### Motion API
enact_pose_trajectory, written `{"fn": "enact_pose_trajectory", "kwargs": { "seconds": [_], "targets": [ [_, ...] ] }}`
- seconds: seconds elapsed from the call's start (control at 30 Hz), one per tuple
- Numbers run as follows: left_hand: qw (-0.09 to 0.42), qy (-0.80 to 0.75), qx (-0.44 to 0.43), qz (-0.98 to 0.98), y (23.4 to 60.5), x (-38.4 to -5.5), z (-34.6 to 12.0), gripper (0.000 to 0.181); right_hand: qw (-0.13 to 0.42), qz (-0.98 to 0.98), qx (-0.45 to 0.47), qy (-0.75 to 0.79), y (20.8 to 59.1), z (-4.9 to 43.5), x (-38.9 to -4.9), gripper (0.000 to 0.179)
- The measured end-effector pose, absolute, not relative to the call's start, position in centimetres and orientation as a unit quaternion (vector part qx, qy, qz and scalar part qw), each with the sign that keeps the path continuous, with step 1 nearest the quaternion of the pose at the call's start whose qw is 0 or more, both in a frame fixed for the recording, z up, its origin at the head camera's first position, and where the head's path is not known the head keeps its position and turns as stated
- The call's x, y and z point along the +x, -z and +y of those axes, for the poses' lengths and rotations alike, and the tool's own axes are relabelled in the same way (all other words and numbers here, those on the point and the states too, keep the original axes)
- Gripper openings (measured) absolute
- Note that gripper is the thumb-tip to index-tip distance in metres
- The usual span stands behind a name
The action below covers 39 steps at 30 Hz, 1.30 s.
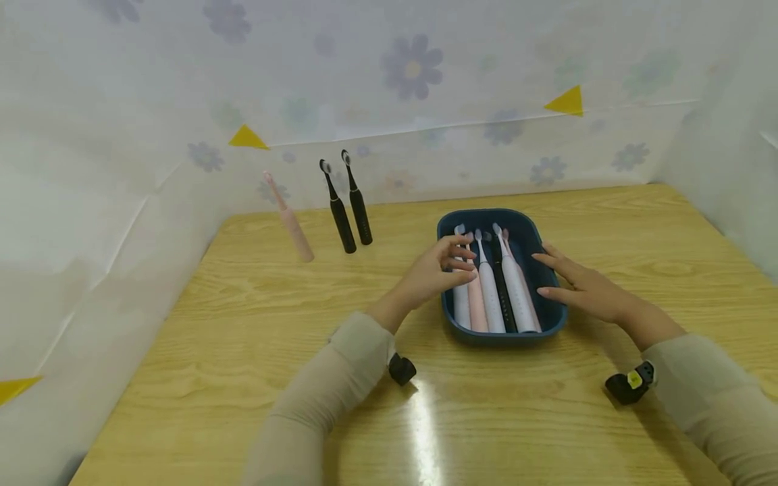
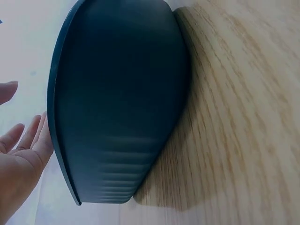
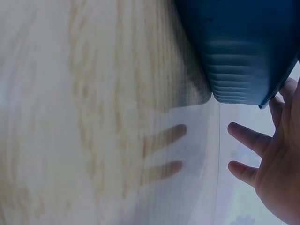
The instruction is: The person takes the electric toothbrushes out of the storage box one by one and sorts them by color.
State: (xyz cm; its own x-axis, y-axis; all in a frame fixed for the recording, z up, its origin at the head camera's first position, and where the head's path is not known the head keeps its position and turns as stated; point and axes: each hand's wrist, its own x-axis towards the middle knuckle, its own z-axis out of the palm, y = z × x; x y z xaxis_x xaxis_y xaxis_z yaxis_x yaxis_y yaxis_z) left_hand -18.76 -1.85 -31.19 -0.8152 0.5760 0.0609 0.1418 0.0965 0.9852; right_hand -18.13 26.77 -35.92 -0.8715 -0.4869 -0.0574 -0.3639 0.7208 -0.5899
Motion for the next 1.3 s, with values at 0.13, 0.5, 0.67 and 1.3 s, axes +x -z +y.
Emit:
{"fn": "enact_pose_trajectory", "kwargs": {
  "seconds": [0.13, 0.5, 0.67, 1.3],
  "targets": [
    [0.184, -0.622, 0.25, 0.719, 31.4, -18.9, -1.4, 0.052, 0.105, 0.92, -0.232, 0.299, 36.0, 26.7, -18.1, 0.063],
    [0.227, -0.584, 0.26, 0.734, 34.0, -21.3, 0.5, 0.06, 0.11, 0.921, -0.234, 0.293, 35.7, 26.8, -18.3, 0.063],
    [0.255, -0.542, 0.259, 0.758, 34.3, -22.0, 1.8, 0.063, 0.113, 0.92, -0.233, 0.295, 35.6, 26.8, -18.3, 0.064],
    [0.324, -0.473, 0.211, 0.792, 35.3, -23.4, 5.6, 0.069, 0.113, 0.919, -0.226, 0.303, 36.1, 27.5, -18.2, 0.064]
  ]
}}
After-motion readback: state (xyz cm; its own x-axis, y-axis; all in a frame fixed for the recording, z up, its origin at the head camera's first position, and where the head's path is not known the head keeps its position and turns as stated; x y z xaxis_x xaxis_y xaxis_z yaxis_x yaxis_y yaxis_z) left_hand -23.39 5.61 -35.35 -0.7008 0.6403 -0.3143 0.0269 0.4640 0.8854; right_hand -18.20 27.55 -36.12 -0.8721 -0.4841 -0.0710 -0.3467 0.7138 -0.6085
